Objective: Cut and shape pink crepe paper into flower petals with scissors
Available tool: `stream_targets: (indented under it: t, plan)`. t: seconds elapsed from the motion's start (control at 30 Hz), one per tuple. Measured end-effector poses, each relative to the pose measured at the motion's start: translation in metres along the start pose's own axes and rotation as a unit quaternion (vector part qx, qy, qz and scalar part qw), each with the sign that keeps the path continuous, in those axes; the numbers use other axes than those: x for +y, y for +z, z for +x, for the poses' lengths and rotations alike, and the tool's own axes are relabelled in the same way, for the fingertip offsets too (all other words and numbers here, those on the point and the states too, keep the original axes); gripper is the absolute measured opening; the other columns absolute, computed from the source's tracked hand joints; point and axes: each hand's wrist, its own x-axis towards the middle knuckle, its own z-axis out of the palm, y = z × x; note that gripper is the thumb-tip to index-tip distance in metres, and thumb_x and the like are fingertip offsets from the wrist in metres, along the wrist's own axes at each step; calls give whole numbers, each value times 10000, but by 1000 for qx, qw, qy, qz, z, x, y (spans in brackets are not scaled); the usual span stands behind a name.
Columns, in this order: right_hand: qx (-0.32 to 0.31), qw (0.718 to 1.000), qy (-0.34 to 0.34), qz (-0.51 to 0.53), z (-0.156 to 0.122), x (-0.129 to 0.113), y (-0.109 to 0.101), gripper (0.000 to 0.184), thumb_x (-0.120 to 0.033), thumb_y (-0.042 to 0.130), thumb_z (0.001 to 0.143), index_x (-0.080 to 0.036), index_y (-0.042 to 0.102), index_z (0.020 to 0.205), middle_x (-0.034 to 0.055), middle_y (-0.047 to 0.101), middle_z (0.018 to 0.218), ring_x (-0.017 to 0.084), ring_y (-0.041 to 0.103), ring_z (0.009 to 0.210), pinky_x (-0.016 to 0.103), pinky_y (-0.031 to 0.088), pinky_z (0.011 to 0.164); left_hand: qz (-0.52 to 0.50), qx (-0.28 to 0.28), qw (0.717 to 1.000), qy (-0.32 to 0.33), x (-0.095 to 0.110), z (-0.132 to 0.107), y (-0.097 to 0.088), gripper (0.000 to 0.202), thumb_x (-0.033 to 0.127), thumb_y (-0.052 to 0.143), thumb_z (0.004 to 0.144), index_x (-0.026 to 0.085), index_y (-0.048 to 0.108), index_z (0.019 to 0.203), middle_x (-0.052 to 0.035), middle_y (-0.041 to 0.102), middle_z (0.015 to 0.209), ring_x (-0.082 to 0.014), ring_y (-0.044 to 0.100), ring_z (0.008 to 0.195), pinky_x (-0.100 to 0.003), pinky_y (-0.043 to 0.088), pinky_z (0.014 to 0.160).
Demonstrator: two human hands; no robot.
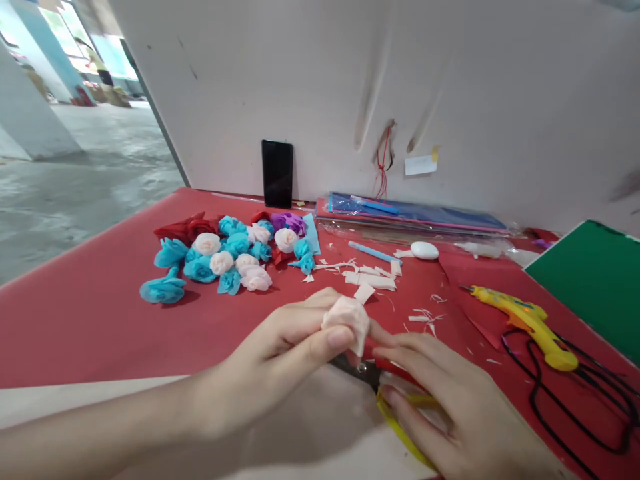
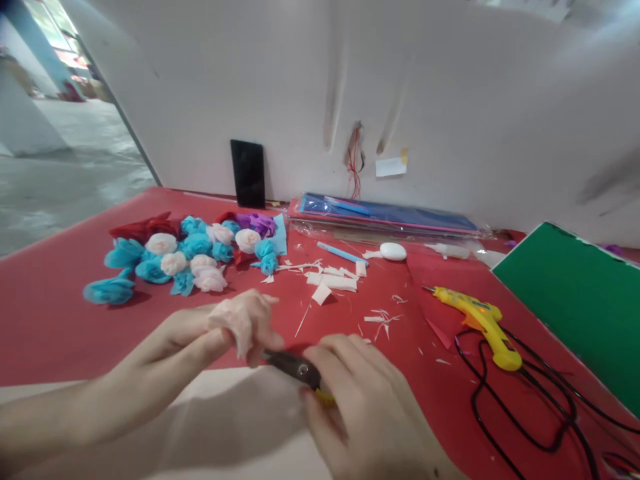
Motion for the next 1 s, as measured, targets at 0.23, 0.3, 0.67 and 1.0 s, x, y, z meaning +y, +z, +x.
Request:
stream_targets:
  t: [0.23, 0.3, 0.67, 1.0]
  plan:
    - [49, 966, 64, 245, 31, -42, -9, 34, -235, 597, 763, -215, 591, 736, -73, 603, 608, 52, 560, 518, 103, 427, 480, -37, -8, 999, -32, 2, -4, 13, 346, 389, 404, 909, 205, 623, 716, -27, 628, 849, -175, 467, 1127, -330, 377, 1006]
    - [67, 960, 57, 265, 33, -44, -8, 122, -216, 557, 803, -206, 587, 686, -73, 591, 581, 35, 551, 497, 79, 410, 462, -40, -7, 999, -27, 1, -5, 14, 347, 390, 397, 912, 220, 643, 737, -16, 633, 770, -153, 432, 1170, -314, 332, 1042]
    - [193, 955, 34, 222, 30, -45, -3, 255, -109, 527, 791, -177, 552, 547, -59, 543, 471, 26, 495, 384, 91, 376, 382, 40, 76, 996, -4, 7, -7, 10, 108, 276, 567, 845, 268, 610, 944, 9, 557, 946, -120, 518, 881, -183, 459, 790]
    - [196, 956, 3, 219, 33, -38, 0, 156, -108, 540, 712, -164, 591, 575, -26, 572, 475, 63, 524, 401, 124, 429, 399, 110, 94, 989, 39, 9, -2, 6, 50, 169, 608, 803, 201, 600, 765, 21, 568, 769, -106, 533, 748, -202, 459, 696]
